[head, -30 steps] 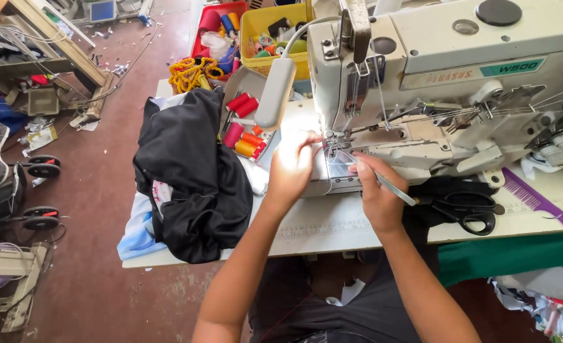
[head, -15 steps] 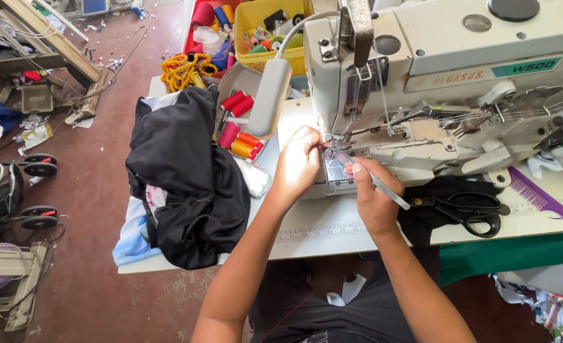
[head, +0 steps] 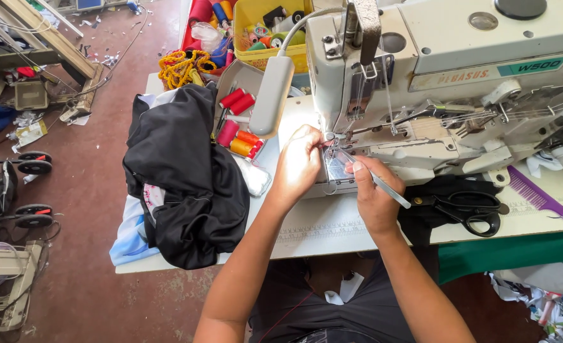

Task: Threading an industrial sewing machine using tweezers to guide thread through various eyelets and needles.

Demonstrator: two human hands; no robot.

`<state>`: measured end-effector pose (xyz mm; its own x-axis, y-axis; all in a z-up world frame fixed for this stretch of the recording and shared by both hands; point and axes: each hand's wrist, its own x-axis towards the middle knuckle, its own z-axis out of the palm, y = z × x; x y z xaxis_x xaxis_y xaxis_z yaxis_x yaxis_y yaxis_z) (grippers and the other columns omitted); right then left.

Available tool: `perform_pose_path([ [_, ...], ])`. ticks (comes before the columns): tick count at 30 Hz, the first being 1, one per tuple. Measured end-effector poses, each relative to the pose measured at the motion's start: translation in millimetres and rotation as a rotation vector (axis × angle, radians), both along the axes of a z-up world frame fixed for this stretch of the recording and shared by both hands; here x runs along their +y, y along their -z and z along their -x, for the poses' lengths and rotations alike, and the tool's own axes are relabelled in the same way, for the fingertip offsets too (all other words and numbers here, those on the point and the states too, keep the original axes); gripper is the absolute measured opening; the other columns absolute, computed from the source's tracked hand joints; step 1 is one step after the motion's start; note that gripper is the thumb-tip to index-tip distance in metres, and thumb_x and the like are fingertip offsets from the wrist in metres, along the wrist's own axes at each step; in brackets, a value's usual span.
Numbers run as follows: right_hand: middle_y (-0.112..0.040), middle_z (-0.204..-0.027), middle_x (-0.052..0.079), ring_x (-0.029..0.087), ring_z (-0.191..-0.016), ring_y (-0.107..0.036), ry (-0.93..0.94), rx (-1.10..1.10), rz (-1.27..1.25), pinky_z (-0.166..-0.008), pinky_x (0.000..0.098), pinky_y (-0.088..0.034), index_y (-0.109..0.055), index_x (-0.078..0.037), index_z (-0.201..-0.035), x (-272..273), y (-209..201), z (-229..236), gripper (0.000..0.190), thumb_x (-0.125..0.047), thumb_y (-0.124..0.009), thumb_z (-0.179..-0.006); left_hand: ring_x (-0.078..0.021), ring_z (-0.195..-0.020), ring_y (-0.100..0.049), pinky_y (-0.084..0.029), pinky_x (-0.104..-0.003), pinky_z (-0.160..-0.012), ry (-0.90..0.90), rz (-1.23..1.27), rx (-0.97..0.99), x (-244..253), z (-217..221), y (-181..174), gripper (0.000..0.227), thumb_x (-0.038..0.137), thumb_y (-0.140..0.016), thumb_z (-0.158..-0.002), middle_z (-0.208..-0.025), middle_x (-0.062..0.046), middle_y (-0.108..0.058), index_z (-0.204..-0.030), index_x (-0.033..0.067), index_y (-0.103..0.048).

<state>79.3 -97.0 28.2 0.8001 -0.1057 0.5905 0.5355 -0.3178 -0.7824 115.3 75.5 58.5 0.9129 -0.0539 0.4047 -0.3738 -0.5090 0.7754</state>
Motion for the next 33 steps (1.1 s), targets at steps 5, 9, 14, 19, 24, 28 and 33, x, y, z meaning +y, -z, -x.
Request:
perform_pose_path([
  [5,-0.076,-0.087,0.012,0.029,-0.091,-0.075,0.01,0.021,-0.007,-0.083,0.0427,-0.059,-0.077,-0.002,-0.104,0,4,-1,0.015,-0.008,-0.064,-0.104,-0.0422,-0.09,-0.066,-0.054,-0.05,-0.084,-0.007,0.037,-0.041,-1,1,-1,0.028,-0.008,-0.043,-0.089,-0.088,-0.016,-0.064,-0.082,0.0048,-0.066],
  [9,-0.076,-0.087,0.012,0.03,-0.091,-0.075,0.011,0.022,-0.007,-0.083,0.0437,-0.058,-0.077,-0.003,-0.104,2,3,-1,0.015,-0.008,-0.063,-0.104,-0.0421,-0.091,-0.066,-0.055,-0.05,-0.084,-0.011,0.066,-0.042,-2,1,1,0.029,-0.007,-0.042,-0.09,-0.088,-0.016,-0.064,-0.082,0.0059,-0.067],
  [14,-0.076,-0.085,0.011,0.029,-0.089,-0.075,0.027,0.045,-0.015,-0.083,0.0433,-0.058,-0.078,-0.003,-0.103,3,5,-2,0.015,-0.009,-0.064,-0.104,-0.0398,-0.089,-0.066,-0.055,-0.048,-0.083,-0.017,0.057,-0.057,-3,1,2,0.031,-0.007,-0.043,-0.091,-0.086,-0.015,-0.065,-0.08,0.0063,-0.069],
  [19,-0.076,-0.084,0.01,0.028,-0.089,-0.075,0.041,0.034,-0.002,-0.082,0.0424,-0.058,-0.078,-0.005,-0.102,4,5,-3,0.014,-0.009,-0.065,-0.103,-0.0392,-0.09,-0.066,-0.055,-0.048,-0.085,-0.01,0.02,-0.072,-3,5,-4,0.031,-0.008,-0.042,-0.091,-0.087,-0.015,-0.064,-0.08,0.0054,-0.068],
  [24,-0.076,-0.084,0.009,0.028,-0.088,-0.075,0.049,0.023,0.01,-0.081,0.0417,-0.058,-0.078,-0.005,-0.102,3,7,-4,0.014,-0.009,-0.065,-0.103,-0.0383,-0.092,-0.066,-0.055,-0.048,-0.086,0.006,0.021,-0.068,-1,3,0,0.033,-0.008,-0.042,-0.09,-0.089,-0.015,-0.065,-0.081,0.0059,-0.07],
  [28,-0.076,-0.084,0.01,0.028,-0.088,-0.075,0.056,0.023,0.01,-0.081,0.042,-0.058,-0.078,-0.005,-0.102,3,7,-3,0.013,-0.01,-0.066,-0.102,-0.038,-0.094,-0.066,-0.054,-0.048,-0.088,0.018,0.011,-0.051,0,-1,6,0.033,-0.008,-0.042,-0.089,-0.091,-0.014,-0.065,-0.082,0.007,-0.071],
  [33,-0.077,-0.086,0.009,0.026,-0.091,-0.075,0.042,0.028,-0.011,-0.082,0.0406,-0.057,-0.078,-0.006,-0.103,5,-2,7,0.013,-0.01,-0.066,-0.102,-0.0381,-0.097,-0.065,-0.054,-0.05,-0.09,0.032,0.002,-0.006,3,0,3,0.032,-0.007,-0.042,-0.087,-0.095,-0.014,-0.066,-0.085,0.0073,-0.07],
])
